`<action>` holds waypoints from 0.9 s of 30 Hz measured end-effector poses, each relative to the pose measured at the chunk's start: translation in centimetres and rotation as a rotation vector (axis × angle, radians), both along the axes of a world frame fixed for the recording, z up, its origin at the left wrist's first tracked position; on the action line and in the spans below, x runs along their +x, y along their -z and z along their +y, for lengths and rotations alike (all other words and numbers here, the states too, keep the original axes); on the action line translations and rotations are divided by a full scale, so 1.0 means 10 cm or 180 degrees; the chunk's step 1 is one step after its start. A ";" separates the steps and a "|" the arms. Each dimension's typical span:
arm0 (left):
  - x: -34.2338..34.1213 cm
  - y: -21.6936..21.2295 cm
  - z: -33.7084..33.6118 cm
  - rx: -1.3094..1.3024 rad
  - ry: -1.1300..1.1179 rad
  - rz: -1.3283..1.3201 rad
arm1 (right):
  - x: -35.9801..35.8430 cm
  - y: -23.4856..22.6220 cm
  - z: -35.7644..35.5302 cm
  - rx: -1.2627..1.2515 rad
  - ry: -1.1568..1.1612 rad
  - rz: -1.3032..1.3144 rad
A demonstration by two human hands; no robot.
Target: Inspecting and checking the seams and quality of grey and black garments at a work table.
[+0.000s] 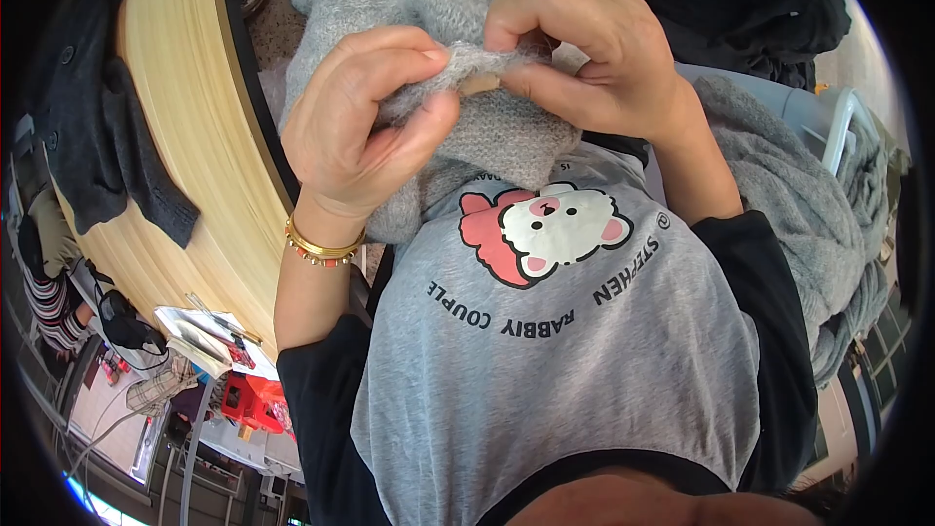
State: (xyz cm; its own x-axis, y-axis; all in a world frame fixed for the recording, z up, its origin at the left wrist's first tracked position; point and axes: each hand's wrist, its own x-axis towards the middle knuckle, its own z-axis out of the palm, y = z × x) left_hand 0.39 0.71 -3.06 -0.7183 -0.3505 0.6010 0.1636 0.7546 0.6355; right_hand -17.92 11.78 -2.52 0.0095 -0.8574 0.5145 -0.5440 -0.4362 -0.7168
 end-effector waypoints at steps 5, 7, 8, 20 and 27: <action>-0.01 -0.05 -0.03 -0.0518 -0.0066 0.0053 | -0.02 -0.16 0.04 0.0608 0.0070 -0.0264; 0.00 -0.03 -0.03 -0.0628 -0.0013 0.0103 | -0.03 -0.26 0.03 0.0739 0.0097 -0.0478; 0.00 -0.02 -0.03 -0.0735 0.0062 0.0153 | -0.03 -0.28 0.04 0.0608 0.0123 -0.0242; -0.05 -0.06 0.03 0.0837 -0.0744 -0.0874 | -0.24 0.24 -0.14 -0.0997 -0.0126 -0.0046; 0.17 -0.04 -0.29 0.2414 -0.0328 -0.1686 | -0.55 0.02 0.21 0.0759 0.0923 0.0138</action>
State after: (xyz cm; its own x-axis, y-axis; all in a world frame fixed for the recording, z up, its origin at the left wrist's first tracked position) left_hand 2.12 -2.19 -2.68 -0.7769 -0.5927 -0.2123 -0.3336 0.1014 0.9373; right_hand -23.41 13.85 -2.68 -0.2339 -0.9234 0.3045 -0.6525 -0.0831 -0.7532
